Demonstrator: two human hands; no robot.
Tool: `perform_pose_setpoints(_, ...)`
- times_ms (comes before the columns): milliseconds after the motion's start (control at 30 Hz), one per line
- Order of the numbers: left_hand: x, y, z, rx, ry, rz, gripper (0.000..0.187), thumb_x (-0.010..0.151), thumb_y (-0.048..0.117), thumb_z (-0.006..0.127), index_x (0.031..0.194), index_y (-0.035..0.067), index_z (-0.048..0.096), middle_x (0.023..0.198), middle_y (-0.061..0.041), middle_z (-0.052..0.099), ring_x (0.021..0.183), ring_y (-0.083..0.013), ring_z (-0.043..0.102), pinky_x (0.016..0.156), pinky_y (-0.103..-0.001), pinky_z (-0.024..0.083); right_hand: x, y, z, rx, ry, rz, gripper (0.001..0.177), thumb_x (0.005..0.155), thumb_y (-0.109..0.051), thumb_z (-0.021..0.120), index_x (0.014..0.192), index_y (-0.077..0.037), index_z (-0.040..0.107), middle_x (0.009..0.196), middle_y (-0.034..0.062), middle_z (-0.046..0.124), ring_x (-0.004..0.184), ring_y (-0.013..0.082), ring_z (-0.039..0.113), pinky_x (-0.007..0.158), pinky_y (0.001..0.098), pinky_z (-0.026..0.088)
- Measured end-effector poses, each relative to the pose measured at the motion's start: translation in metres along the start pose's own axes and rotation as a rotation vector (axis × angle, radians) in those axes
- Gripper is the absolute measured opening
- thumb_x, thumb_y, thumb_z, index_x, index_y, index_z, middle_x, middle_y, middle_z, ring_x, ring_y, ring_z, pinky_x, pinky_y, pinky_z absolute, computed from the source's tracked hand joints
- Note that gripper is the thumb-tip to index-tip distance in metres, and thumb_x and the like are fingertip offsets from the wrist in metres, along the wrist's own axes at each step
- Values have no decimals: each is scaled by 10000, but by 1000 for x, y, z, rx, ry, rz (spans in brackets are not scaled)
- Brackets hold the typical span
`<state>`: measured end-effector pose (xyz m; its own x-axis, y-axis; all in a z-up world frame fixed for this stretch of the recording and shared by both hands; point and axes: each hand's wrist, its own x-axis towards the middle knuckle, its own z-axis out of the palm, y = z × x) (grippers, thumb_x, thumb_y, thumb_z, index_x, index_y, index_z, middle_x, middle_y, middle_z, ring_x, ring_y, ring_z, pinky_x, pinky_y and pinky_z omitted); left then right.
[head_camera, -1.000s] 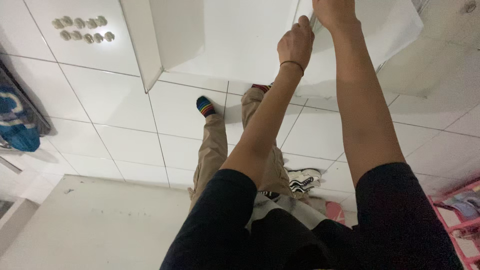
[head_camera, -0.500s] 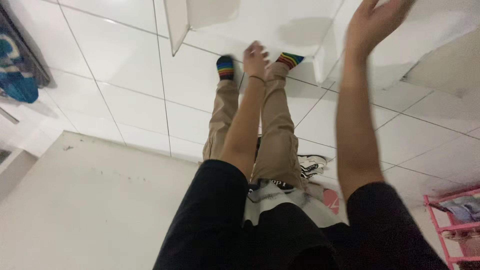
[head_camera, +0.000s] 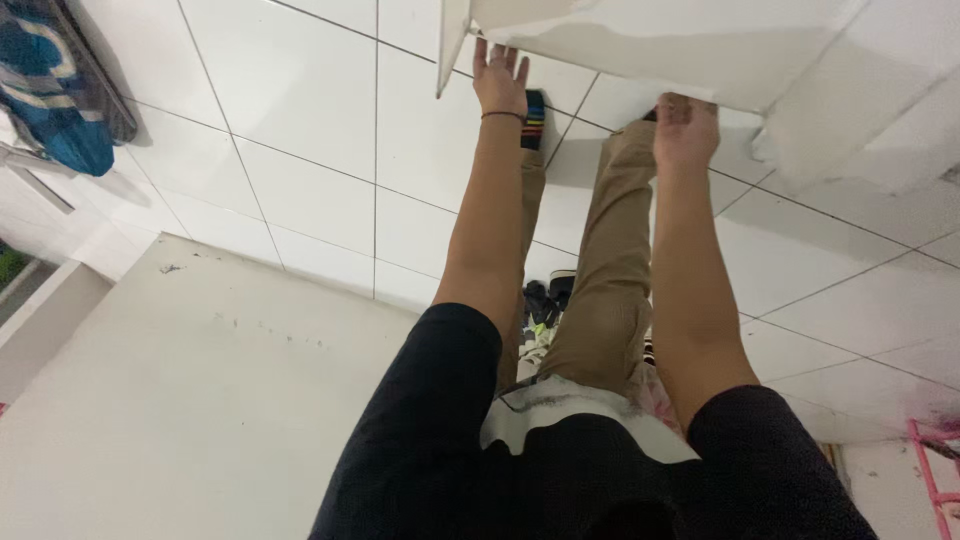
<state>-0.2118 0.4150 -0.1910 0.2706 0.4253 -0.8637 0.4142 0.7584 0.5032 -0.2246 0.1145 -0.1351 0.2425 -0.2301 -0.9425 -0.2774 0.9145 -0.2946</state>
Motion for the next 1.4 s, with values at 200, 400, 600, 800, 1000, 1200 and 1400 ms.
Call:
perform_pose_setpoints(200,-12,12,1,6,57,-64,464,1067,180,448,1519,184,341,1388,-143,555,1196,-293,592,933,-480,510,-8,-13,-5,-112,138,-84,265,1062,-159,460,1321,-133,416,1095,176,625,921,271,674,824,452,664)
perform_pose_setpoints(400,-10,9,-22,-57,-119,-19,409,1067,102,536,1448,156,397,1222,-144,576,1113,-318,611,966,-517,556,-25,-16,5,18,151,-183,362,1042,-96,515,1373,-119,371,1179,221,612,928,311,668,809,460,675)
perform_pose_setpoints(600,-32,54,-17,-80,-193,-32,462,971,9,499,1405,161,448,1199,-112,635,1039,-283,639,949,-502,560,-82,-27,16,81,-1,-164,360,1070,-116,523,1395,-141,370,1191,166,593,993,300,662,841,492,673)
perform_pose_setpoints(800,-73,92,14,-190,-407,-65,583,944,-6,528,1470,222,425,1193,-62,668,1053,-240,668,961,-485,548,-98,-31,23,39,-79,-203,417,1042,-72,553,1393,-206,373,1200,114,624,1004,266,687,899,482,645)
perform_pose_setpoints(1000,-72,96,30,-94,-448,10,579,1025,52,606,1512,287,397,1159,-67,636,994,-234,597,1010,-523,551,-100,-35,27,93,-276,-234,491,1037,-6,589,1418,-255,405,1191,89,646,1032,251,700,930,469,627)
perform_pose_setpoints(1200,-82,92,21,-145,-412,-8,523,1012,58,590,1452,270,404,1219,-34,620,1146,-242,624,1015,-509,542,-114,-37,31,123,-223,-201,512,1024,-15,598,1446,-226,398,1183,115,667,1009,254,714,900,466,649)
perform_pose_setpoints(1400,-113,104,-4,-173,-506,-8,429,1049,66,599,1415,222,438,1250,-75,625,1178,-279,609,1055,-534,527,-168,-44,20,80,-232,-211,545,1030,-10,619,1461,-240,378,1178,70,637,1049,233,682,911,429,664)
